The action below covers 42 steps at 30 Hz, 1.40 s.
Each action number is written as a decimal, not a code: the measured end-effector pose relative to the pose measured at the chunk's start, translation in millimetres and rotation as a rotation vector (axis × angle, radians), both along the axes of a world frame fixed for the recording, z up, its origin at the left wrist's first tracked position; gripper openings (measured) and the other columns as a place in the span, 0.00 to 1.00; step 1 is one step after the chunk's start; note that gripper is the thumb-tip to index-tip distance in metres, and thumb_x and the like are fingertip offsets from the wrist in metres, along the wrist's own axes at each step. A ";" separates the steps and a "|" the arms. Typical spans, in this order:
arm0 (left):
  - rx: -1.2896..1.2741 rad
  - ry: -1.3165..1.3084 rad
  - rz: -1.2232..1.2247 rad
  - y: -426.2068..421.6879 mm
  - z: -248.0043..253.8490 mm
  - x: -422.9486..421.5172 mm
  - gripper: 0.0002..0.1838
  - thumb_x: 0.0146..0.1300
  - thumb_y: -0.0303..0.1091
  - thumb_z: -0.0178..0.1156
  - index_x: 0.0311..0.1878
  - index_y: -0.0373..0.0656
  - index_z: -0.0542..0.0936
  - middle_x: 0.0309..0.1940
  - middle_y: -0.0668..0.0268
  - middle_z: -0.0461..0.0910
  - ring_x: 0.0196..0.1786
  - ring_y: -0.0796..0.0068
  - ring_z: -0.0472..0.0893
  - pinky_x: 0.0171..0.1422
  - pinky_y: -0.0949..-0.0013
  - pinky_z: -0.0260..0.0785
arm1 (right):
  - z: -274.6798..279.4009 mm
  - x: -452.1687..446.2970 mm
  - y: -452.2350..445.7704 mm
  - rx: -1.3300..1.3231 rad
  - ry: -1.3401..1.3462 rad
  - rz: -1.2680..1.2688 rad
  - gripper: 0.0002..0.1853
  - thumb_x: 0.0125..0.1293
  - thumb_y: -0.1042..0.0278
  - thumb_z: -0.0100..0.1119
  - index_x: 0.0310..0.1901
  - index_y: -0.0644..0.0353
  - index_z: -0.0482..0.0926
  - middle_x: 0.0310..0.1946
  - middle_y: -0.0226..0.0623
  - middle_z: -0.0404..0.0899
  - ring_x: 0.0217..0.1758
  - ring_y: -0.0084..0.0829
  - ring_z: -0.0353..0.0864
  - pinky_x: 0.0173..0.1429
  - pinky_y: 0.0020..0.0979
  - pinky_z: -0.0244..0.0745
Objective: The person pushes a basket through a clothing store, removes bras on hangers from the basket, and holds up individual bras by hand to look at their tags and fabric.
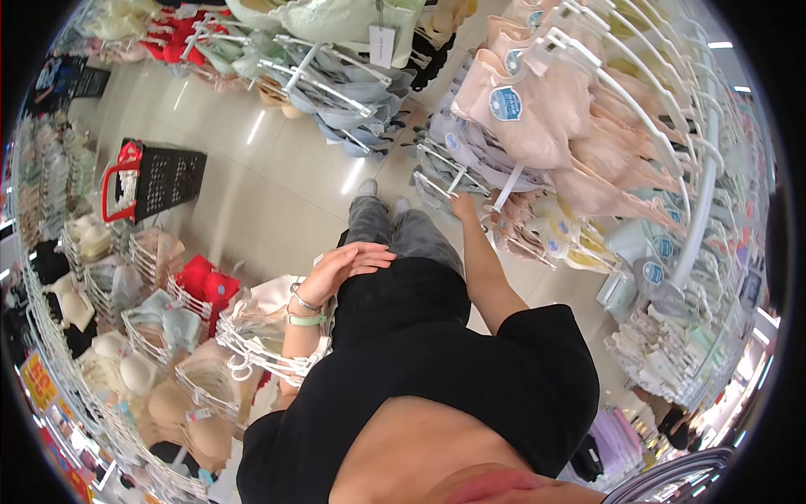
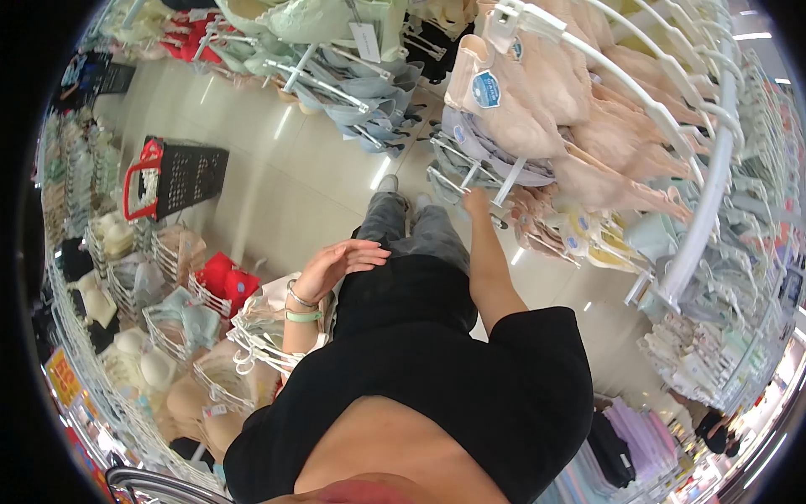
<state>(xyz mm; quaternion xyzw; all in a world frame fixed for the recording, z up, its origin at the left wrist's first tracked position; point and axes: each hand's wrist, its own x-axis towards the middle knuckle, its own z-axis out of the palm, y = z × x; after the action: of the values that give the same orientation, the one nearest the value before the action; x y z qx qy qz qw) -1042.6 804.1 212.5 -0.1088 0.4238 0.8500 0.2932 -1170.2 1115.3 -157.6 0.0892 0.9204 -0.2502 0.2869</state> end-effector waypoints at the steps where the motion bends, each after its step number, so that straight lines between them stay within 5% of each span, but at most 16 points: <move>1: -0.017 -0.005 0.026 5.1 -0.4 5.2 0.26 0.68 0.46 0.39 0.58 0.31 0.66 0.54 0.51 0.72 0.56 0.65 0.73 0.62 0.67 0.61 | 7.4 -4.7 -0.9 -0.002 -0.008 0.023 0.16 0.52 0.57 0.59 0.34 0.62 0.81 0.32 0.56 0.78 0.40 0.50 0.78 0.44 0.42 0.72; 12: -0.127 -0.044 0.264 23.1 12.1 23.4 0.30 0.66 0.50 0.41 0.58 0.31 0.66 0.53 0.48 0.72 0.56 0.62 0.73 0.62 0.65 0.61 | -15.7 -51.2 11.7 0.041 -0.082 0.195 0.14 0.53 0.60 0.54 0.36 0.57 0.82 0.36 0.51 0.79 0.44 0.47 0.79 0.49 0.43 0.71; 16: -0.108 -0.046 0.269 26.3 14.3 20.2 0.26 0.68 0.45 0.41 0.57 0.31 0.66 0.53 0.52 0.73 0.56 0.65 0.73 0.62 0.68 0.61 | -15.1 -58.1 12.8 0.078 0.054 0.241 0.11 0.47 0.60 0.58 0.31 0.54 0.83 0.30 0.46 0.80 0.37 0.43 0.80 0.45 0.39 0.72; 26: -0.158 -0.051 0.175 33.4 13.9 6.4 0.29 0.67 0.49 0.41 0.58 0.31 0.67 0.52 0.50 0.73 0.56 0.62 0.73 0.61 0.65 0.61 | 12.9 -55.1 14.1 -0.095 0.133 0.069 0.08 0.42 0.64 0.58 0.23 0.59 0.81 0.19 0.46 0.78 0.26 0.43 0.79 0.37 0.38 0.73; 36: -0.144 -0.006 0.084 35.3 18.4 -4.9 0.28 0.67 0.48 0.40 0.57 0.32 0.67 0.51 0.51 0.74 0.55 0.64 0.74 0.60 0.66 0.62 | 19.9 -50.1 5.9 -0.271 0.190 -0.206 0.09 0.48 0.65 0.59 0.28 0.61 0.82 0.24 0.44 0.80 0.31 0.41 0.81 0.40 0.36 0.74; 38: -0.121 0.002 0.071 36.3 17.0 -7.2 0.26 0.68 0.45 0.40 0.58 0.32 0.67 0.52 0.52 0.74 0.54 0.65 0.74 0.60 0.68 0.62 | 30.3 -48.2 4.7 -0.233 0.181 -0.122 0.11 0.49 0.65 0.59 0.32 0.62 0.82 0.25 0.43 0.81 0.32 0.41 0.81 0.41 0.36 0.74; 40: -0.127 -0.022 0.070 36.7 14.9 -9.1 0.26 0.68 0.46 0.39 0.57 0.32 0.67 0.50 0.52 0.75 0.53 0.65 0.74 0.60 0.68 0.62 | 32.2 -45.2 -1.8 0.083 0.494 -0.099 0.12 0.49 0.65 0.59 0.34 0.62 0.80 0.26 0.43 0.81 0.31 0.40 0.81 0.40 0.36 0.74; 42: -0.132 -0.027 0.108 33.5 6.3 -11.9 0.25 0.68 0.45 0.39 0.56 0.33 0.68 0.49 0.53 0.75 0.52 0.66 0.75 0.59 0.68 0.63 | 47.7 -43.9 -14.1 -0.015 0.475 -0.198 0.12 0.50 0.64 0.59 0.33 0.63 0.79 0.26 0.43 0.80 0.30 0.40 0.81 0.39 0.36 0.74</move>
<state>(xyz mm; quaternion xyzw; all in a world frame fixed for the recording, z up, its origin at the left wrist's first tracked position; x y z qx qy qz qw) -1054.5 837.6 218.8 -0.1619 0.4683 0.8333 0.2450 -1214.1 1101.2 -110.0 0.1154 0.9469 -0.2978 0.0373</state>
